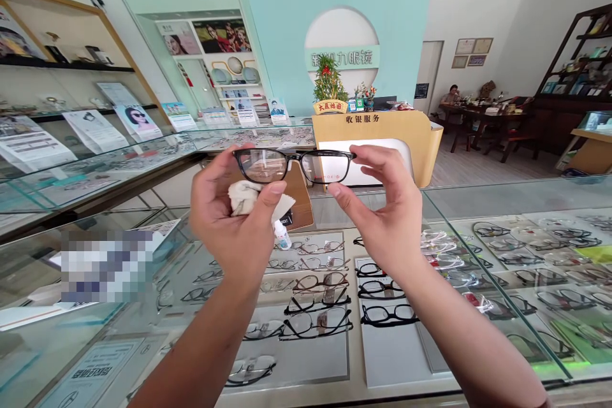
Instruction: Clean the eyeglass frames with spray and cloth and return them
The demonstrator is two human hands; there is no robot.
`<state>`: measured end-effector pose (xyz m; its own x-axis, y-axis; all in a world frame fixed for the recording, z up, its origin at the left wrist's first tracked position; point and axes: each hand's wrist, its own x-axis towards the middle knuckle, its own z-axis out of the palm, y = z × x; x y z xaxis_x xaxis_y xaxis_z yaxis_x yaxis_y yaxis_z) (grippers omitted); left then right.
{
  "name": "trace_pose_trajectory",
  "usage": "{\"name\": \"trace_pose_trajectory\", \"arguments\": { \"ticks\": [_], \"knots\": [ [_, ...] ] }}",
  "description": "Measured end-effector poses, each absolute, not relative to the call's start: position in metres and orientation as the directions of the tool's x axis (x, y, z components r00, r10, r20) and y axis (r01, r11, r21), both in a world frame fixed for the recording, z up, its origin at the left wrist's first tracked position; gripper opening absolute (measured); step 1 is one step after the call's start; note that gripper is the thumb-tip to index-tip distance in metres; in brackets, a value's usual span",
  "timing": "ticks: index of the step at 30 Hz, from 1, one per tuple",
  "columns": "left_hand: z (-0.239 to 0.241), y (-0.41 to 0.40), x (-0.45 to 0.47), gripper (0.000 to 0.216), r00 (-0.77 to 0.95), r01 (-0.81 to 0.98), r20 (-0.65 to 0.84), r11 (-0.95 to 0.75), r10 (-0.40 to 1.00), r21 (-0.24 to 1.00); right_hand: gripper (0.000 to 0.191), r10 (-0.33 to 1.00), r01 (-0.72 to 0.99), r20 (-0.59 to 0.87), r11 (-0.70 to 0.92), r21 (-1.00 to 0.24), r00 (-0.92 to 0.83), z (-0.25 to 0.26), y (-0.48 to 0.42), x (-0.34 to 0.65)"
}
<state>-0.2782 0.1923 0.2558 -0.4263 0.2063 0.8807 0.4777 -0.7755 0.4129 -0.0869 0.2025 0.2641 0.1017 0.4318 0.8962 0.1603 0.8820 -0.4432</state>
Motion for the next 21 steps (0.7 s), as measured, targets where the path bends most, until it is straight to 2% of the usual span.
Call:
{"name": "trace_pose_trajectory", "arguments": {
  "ticks": [4,10,15,21],
  "knots": [
    [0.26,0.189,-0.279,0.062,-0.452,0.416,0.858,-0.793,0.244,0.445,0.039,0.436,0.209,0.896,0.871,-0.444,0.085,0.266,0.205,-0.084],
    [0.263,0.192,-0.281,0.059,-0.395,0.242,0.85,-0.853,0.349,0.463,0.035,0.468,0.238,0.882,0.852,-0.467,0.054,0.266,0.205,-0.084],
    [0.259,0.198,-0.286,0.062,-0.339,0.243,0.861,-0.849,0.379,0.469,0.037,0.481,0.196,0.877,0.857,-0.476,0.026,0.264,0.208,-0.083],
    [0.26,0.2,-0.286,0.059,-0.316,0.248,0.893,-0.88,0.322,0.405,0.04,0.508,0.09,0.861,0.858,-0.505,-0.012,0.261,0.212,-0.083]
  ]
}}
